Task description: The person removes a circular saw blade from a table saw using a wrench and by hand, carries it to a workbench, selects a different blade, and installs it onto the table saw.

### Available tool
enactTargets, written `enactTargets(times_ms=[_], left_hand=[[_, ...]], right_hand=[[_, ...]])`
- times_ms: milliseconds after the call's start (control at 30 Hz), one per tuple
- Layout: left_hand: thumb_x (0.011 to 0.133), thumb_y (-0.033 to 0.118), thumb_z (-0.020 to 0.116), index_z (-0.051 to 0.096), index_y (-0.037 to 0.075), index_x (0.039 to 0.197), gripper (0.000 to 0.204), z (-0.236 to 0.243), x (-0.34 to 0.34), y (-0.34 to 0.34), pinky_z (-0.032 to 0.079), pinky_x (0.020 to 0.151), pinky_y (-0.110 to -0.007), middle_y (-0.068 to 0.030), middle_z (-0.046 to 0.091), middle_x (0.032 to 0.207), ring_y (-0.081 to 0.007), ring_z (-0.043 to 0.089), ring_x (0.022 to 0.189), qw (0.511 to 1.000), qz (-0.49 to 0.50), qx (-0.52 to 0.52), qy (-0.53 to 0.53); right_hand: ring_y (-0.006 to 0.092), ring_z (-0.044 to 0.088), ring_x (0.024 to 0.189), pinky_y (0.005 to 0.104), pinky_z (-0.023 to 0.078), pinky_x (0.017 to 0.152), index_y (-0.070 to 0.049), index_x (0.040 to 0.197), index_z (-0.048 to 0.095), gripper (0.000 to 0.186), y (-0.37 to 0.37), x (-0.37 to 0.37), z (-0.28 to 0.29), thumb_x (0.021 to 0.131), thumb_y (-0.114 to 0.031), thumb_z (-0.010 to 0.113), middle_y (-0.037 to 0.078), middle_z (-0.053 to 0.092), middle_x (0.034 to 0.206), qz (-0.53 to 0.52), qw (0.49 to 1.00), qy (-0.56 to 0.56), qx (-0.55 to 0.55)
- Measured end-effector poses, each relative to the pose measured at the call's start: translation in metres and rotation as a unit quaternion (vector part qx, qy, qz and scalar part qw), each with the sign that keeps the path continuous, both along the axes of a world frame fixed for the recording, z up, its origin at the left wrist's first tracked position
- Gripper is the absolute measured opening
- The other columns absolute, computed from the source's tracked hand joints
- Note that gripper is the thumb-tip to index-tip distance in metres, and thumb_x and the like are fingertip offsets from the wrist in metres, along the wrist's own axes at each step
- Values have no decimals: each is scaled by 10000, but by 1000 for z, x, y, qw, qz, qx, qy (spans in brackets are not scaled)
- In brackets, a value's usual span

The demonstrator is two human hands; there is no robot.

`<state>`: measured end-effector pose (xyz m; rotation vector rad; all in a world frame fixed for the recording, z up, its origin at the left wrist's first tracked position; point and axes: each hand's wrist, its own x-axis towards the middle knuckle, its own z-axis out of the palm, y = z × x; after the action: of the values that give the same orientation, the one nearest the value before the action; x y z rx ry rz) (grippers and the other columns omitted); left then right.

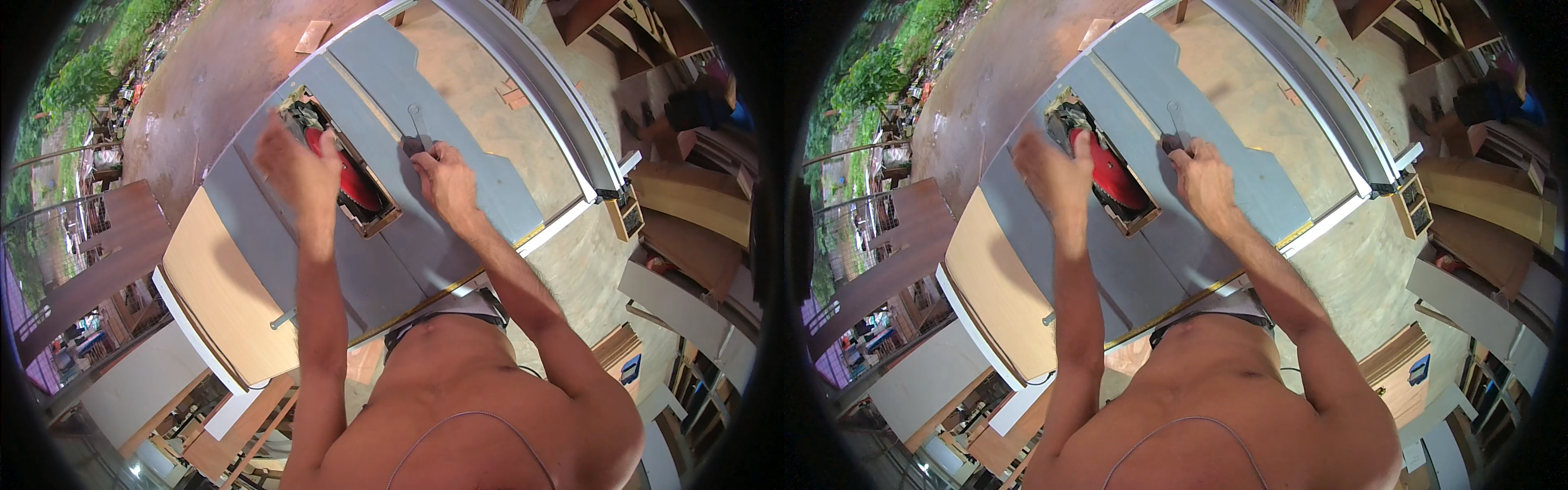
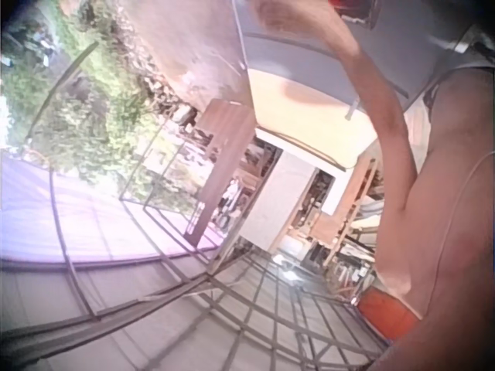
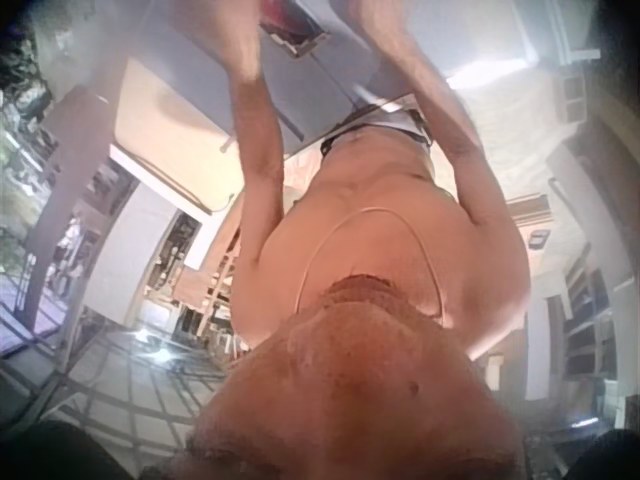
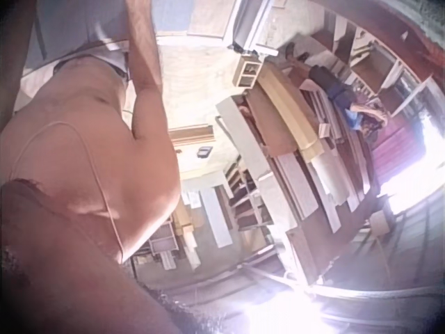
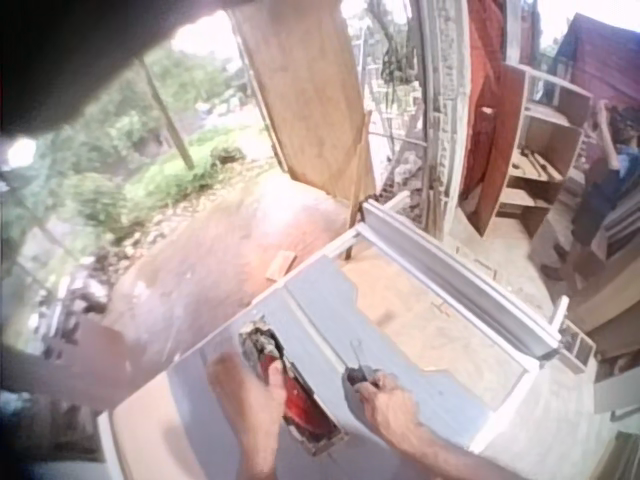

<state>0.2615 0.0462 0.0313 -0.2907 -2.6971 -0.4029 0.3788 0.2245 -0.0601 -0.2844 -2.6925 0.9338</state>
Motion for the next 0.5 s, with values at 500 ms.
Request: enactTargets(times_ms=[500], left_hand=[[872,23,734,683,66,1106,243,-61,4,53,512,923,-441,-151,616,1155,-366,623,1071,893,-354,101,-258]], right_hand=[[156,669,814,300,531,654,-23,1097,542,64,22,42,-1,1038,-39,563,81,663,972,-53,926,40,-371]])
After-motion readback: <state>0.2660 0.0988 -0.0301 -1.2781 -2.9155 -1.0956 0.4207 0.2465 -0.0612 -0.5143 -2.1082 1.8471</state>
